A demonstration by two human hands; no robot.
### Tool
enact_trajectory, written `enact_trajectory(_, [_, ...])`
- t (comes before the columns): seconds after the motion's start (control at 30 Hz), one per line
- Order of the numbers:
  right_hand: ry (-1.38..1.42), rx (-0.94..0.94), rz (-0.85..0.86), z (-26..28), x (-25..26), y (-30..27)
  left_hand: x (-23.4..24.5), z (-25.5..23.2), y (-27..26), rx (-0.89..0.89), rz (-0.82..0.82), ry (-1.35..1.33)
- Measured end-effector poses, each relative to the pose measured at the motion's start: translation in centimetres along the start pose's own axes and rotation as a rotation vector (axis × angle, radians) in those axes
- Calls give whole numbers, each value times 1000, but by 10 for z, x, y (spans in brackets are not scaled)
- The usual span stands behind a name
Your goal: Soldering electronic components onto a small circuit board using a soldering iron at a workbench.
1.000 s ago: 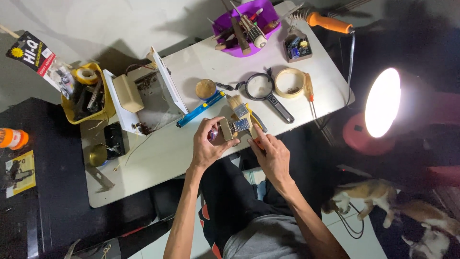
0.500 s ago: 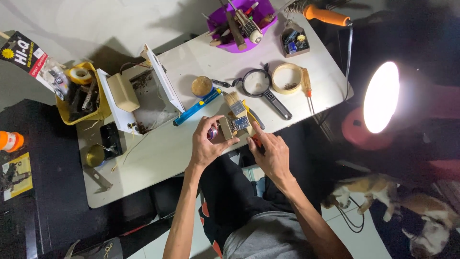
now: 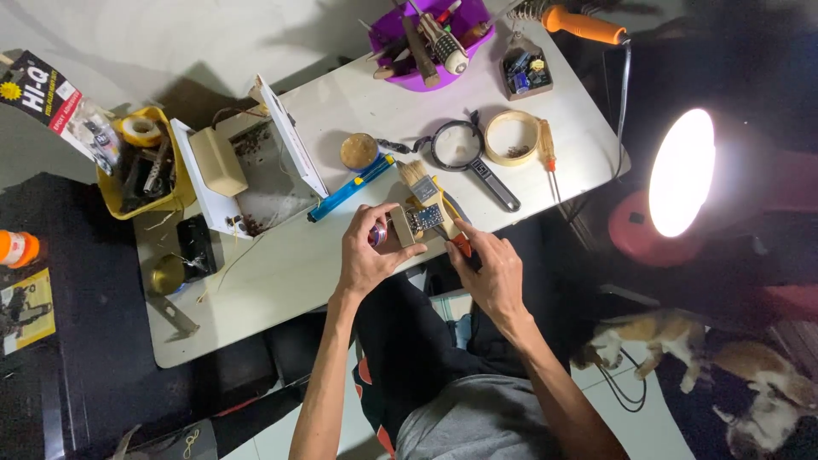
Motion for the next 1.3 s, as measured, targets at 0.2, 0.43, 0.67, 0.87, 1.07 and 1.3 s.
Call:
enact_trajectory(0.2, [-25,-3,9,-13,4,1,2,-6,0,14,-2,-12])
enact_trajectory(0.43, [-18,2,-24,-12,8,4,-1,-4,0,2,41,-18])
enact_trajectory(0.67, [15,-3,-55,-7,5,1,-2,-2,-1,44,72,-28])
enact_trajectory(0.87, [21,-5,-68,-16,3,0,-2,-6,0,51,103,-22])
enact_trajectory(1.07, [29,10,-57,-20,3,0,-4,2,-1,21,114,-3])
enact_trajectory(1.3, [41,-1,-52,-15,7,2,-3,-10,5,20,116,-51])
Point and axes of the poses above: each hand's wrist, its own y-axis towards the middle knuckle, its own x-axis out of the back of the hand, z = x × y, the point moved 1 cm from there along y, towards the middle knuckle, and after that the axes turned 7 degrees about -y, right-handed, at the moved point
